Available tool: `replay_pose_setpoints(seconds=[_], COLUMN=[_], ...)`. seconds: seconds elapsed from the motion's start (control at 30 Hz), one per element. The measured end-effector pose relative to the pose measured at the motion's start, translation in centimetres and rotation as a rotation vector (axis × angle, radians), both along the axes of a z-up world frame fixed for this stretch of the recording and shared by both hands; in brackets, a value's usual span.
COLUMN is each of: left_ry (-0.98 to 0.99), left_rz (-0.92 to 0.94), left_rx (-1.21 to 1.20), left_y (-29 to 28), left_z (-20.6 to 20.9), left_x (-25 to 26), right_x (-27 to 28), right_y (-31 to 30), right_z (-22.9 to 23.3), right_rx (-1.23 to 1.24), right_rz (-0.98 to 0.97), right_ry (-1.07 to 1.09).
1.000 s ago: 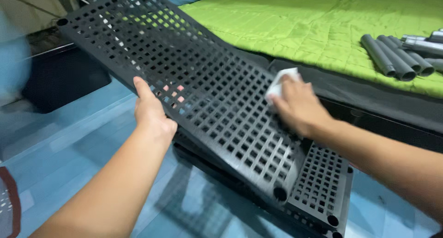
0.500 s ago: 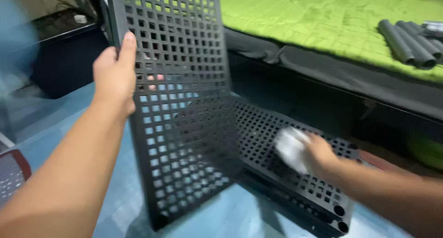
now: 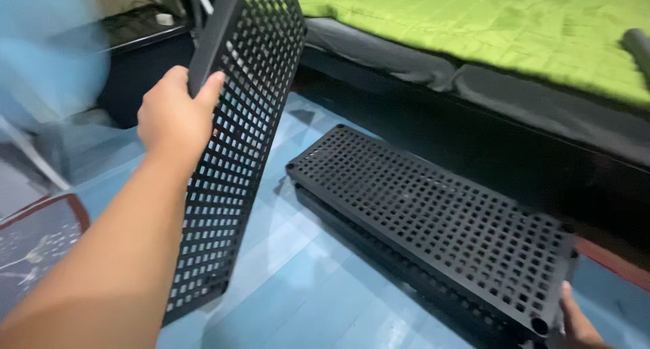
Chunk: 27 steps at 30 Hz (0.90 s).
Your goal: The person assembles a black plastic grid panel by inserting metal rods into corner holes, then wipes the panel with a white cloth. The person handles multiple panels and rods, inserting rods into each corner and cleaning the surface.
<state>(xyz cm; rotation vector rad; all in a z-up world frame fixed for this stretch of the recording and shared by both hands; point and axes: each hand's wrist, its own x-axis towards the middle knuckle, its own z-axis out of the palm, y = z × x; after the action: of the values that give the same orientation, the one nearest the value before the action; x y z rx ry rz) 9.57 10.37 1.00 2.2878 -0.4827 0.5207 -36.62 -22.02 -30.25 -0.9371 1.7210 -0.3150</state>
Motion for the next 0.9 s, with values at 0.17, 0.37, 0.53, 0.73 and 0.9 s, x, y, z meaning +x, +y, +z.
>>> replay_pose_setpoints(seconds=[0.17,0.37,0.53,0.73,0.9], left_ry=[-0.185,0.005,-0.110,0.094,0.097], left_rz=[0.048,0.129,0.109,0.018,-0.070], left_rx=[0.131,0.174,0.156,0.115,0.000], left_y=[1.7,1.6,1.3,0.5,-0.5], left_z=[0.0,0.0,-0.2,0.3,0.3], left_x=[0.2,1.5,1.4,-1.0,-0.8], right_x=[4.3,11.8,16.6,15.7,13.1], right_y=[0.3,0.7,-0.2,-2.6,-4.1], right_z=[-0.5,-0.4,0.3,-0.8,-1.7], right_rx=[0.096,0.394,0.358,0.269,0.195], right_rz=[-0.039,-0.249,-0.065,0.139,0.131], right_ry=[-0.138,-0.687,-0.837,-0.732,-0.705])
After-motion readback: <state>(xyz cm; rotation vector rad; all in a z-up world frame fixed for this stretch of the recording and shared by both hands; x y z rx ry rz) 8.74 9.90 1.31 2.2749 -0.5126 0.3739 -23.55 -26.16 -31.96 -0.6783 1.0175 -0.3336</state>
